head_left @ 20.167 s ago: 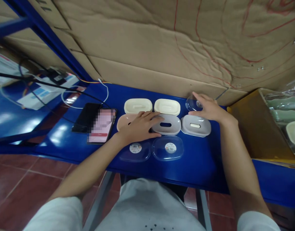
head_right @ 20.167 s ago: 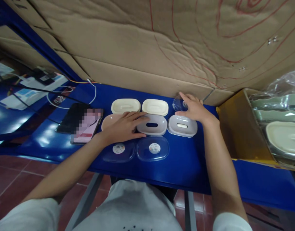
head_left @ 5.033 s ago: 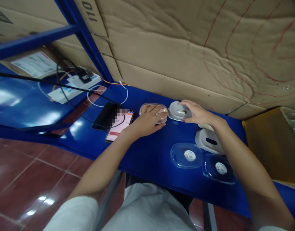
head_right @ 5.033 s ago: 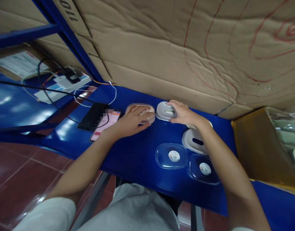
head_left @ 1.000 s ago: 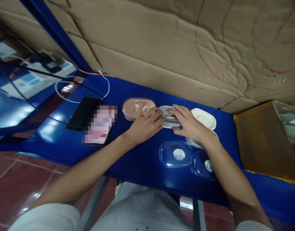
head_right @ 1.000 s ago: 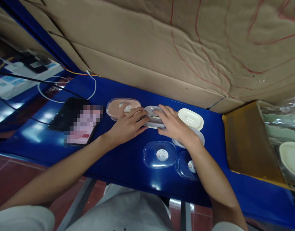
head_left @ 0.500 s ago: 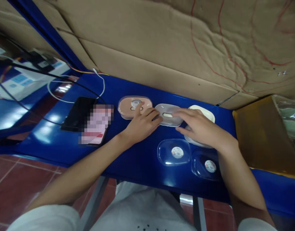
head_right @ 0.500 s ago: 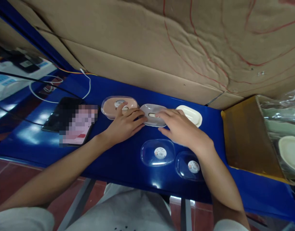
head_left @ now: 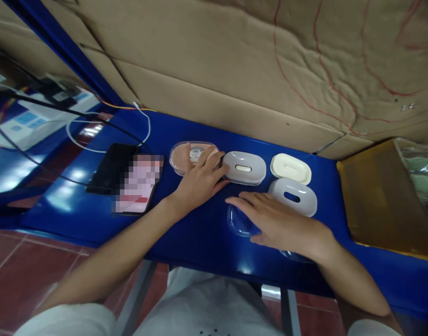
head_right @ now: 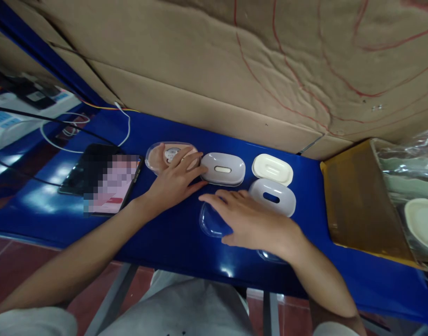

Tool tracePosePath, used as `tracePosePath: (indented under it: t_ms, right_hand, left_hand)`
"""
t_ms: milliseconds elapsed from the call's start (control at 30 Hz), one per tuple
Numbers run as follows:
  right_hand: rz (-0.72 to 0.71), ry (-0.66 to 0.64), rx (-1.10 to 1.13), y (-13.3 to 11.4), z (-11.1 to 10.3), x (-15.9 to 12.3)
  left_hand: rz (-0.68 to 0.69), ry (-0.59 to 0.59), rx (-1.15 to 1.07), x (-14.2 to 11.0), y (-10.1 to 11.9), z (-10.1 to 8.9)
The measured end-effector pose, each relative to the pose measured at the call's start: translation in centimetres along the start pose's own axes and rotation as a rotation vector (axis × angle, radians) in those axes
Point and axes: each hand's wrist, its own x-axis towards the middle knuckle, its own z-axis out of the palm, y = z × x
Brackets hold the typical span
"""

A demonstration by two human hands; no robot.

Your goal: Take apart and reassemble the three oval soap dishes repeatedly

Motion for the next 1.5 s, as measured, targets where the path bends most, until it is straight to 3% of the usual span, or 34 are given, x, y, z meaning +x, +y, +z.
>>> tracePosePath:
  t_ms: [67,133,233,600,1200,1500]
  right_hand:
    - [-0.078,0.087,0.093,1.3,-1.9,-0.2]
    - [-0.061,0.220,0.101,2.5,-3.2,-0.2]
    - [0.004,0.327,0.023,4.0,-3.5,0.5]
    - [-0.025,0.349,0.120,7.2,-1.0,3.2]
    - [-0.074,0.343,-0.054,5.9,-0.5,4.3]
    - [-0.069,0.311,-0.018,5.4,-0.5,4.3]
  left_hand:
    - [0.000,-0.029,-0.053,0.0,-0.1,-0.2]
    - [0.020,-0.054,-0.114,-0.2,-0.1,-0.3]
    - [0.042,-0.069,-0.164,-0.4,0.1,-0.5]
    - [-0.105,-0.042,-0.319,-0.5,0.6,0.2]
    - [-0.100,-0.114,-0.310,-0.5,0.7,-0.2]
    - [-0.075,-0.184,-0.301,-0.5,0.5,-0.2]
